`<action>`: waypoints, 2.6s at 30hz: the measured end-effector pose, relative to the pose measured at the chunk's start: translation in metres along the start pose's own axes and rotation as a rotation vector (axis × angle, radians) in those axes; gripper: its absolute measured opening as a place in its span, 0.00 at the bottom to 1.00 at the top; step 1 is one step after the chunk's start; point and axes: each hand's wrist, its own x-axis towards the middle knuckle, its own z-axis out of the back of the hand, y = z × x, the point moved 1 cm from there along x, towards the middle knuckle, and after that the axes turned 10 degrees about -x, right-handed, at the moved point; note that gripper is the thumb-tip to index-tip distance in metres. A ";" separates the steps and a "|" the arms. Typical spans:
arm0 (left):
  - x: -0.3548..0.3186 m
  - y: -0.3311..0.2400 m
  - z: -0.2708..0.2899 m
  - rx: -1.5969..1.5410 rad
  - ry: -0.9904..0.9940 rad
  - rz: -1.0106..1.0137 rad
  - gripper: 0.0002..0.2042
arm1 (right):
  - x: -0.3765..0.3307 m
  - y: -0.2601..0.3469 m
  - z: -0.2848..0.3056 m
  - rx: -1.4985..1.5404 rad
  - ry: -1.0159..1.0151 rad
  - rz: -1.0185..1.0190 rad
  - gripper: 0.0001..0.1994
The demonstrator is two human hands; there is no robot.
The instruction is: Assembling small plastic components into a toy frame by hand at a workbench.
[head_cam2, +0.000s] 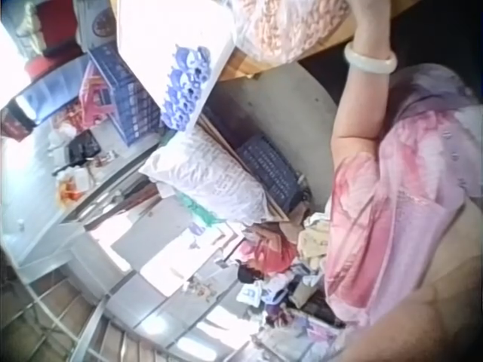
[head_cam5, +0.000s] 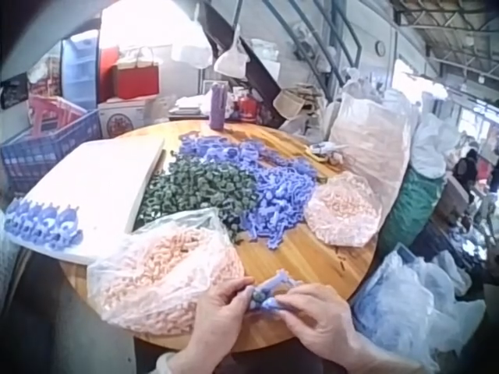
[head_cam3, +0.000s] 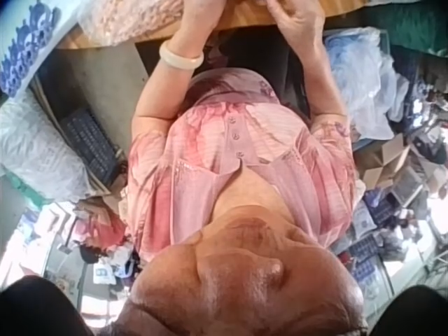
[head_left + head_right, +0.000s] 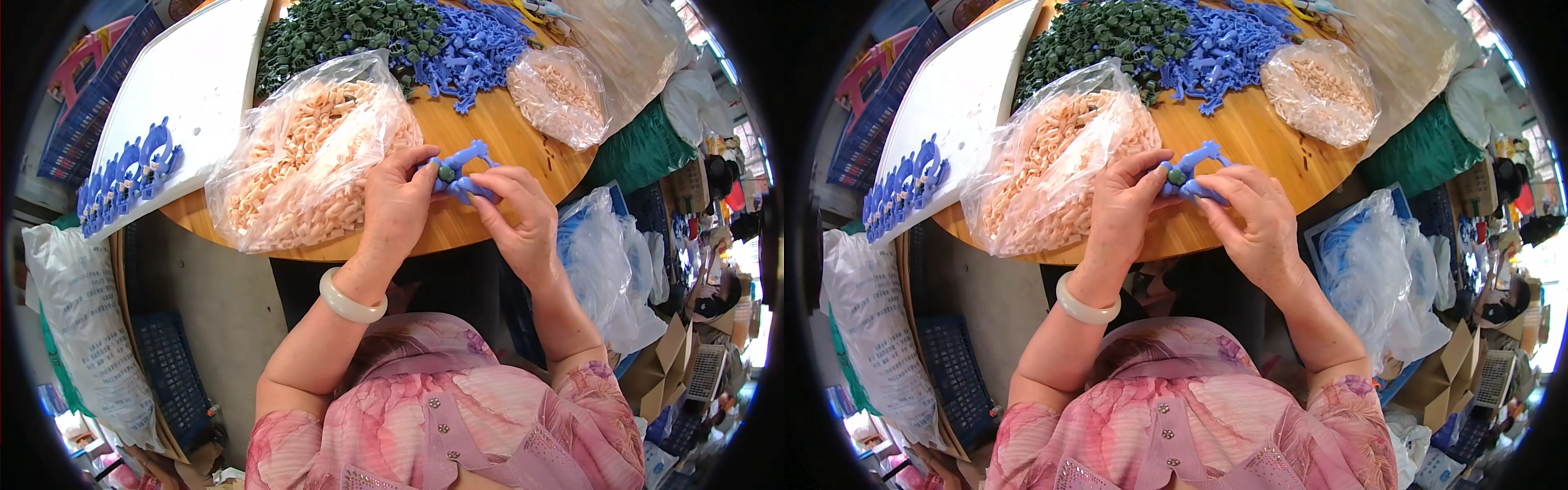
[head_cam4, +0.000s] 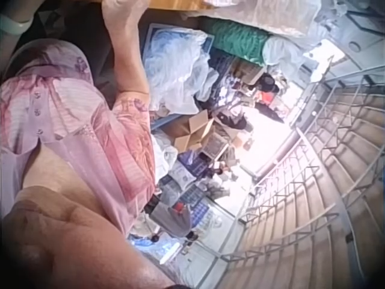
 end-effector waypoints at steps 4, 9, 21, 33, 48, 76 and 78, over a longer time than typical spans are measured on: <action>0.000 0.002 -0.001 0.019 -0.017 -0.028 0.12 | 0.001 0.002 -0.002 -0.030 0.018 -0.003 0.12; -0.001 0.001 -0.003 0.050 -0.021 -0.048 0.11 | 0.001 0.003 -0.002 0.027 0.042 -0.078 0.11; 0.002 0.008 -0.001 0.128 -0.032 -0.082 0.11 | 0.002 -0.002 -0.002 -0.071 0.031 0.071 0.10; 0.002 0.008 -0.001 0.229 -0.037 -0.114 0.10 | 0.001 0.000 -0.008 -0.015 0.061 -0.025 0.10; 0.007 0.017 0.003 0.304 -0.064 -0.256 0.10 | 0.001 -0.003 -0.008 0.063 0.063 -0.052 0.10; 0.000 0.006 -0.002 0.236 -0.020 -0.114 0.11 | -0.001 -0.006 -0.006 0.041 0.046 0.064 0.10; 0.000 0.005 -0.001 0.254 -0.023 -0.122 0.11 | 0.001 -0.007 -0.005 -0.026 0.034 0.124 0.10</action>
